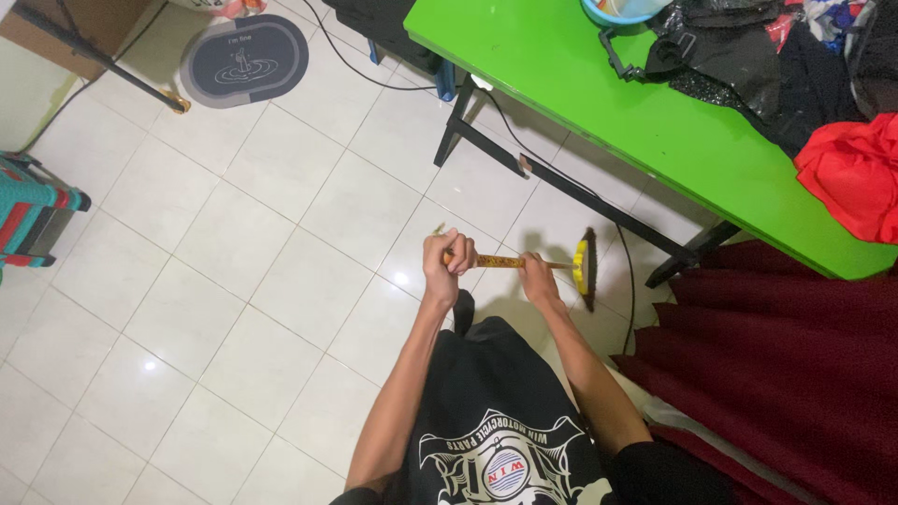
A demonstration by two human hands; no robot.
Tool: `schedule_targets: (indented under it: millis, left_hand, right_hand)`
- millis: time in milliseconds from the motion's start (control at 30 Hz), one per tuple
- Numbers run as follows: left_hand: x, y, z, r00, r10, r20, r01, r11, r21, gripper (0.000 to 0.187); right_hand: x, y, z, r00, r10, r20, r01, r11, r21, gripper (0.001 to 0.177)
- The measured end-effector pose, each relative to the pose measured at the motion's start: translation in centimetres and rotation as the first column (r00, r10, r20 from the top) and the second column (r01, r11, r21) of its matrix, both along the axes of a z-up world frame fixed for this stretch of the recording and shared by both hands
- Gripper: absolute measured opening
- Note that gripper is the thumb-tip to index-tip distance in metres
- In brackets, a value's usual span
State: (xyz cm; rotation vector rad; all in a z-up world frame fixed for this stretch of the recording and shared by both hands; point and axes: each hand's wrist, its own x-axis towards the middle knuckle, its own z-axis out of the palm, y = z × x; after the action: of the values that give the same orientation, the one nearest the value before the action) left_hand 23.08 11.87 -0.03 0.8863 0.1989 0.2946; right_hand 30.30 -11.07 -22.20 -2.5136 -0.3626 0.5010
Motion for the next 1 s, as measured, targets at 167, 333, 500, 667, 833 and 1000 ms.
schedule_targets:
  millis: [167,333,500,667,833,1000]
  left_hand:
    - [0.4,2.2,2.2,1.0,-0.001,0.03,-0.002,0.995,0.1,0.054]
    - [-0.8,3.0,3.8,0.998,0.067,0.007,-0.068,0.99,0.126,0.053]
    - [-2.7,4.6,4.8,0.987,0.162,0.011,-0.162,0.981,0.108,0.052]
    - [-4.0,6.0,6.6,0.97,0.231,0.07,-0.24,0.954,0.177,0.053]
    - [-6.4,7.2,9.0,0.973,0.202,0.109,-0.218,0.962,0.162,0.05]
    - [-9.3,8.7,9.2,0.963,0.219,0.157,-0.232,0.97,0.071,0.049]
  right_hand:
    - [0.9,3.9,1.1,0.997,-0.049,-0.054,0.05,0.998,0.028,0.029]
    - [1.4,6.4,2.0,0.997,0.033,-0.062,-0.029,0.997,0.077,0.031]
    - [0.2,9.2,2.1,0.99,0.129,-0.061,-0.124,0.989,0.085,0.031]
    - [-1.5,11.9,3.9,0.983,0.143,-0.119,-0.121,0.977,0.174,0.031]
    - [-3.0,13.9,7.8,0.949,0.314,-0.008,-0.297,0.908,0.297,0.021]
    - [-4.5,13.1,13.0,0.922,0.361,-0.138,-0.352,0.932,0.09,0.022]
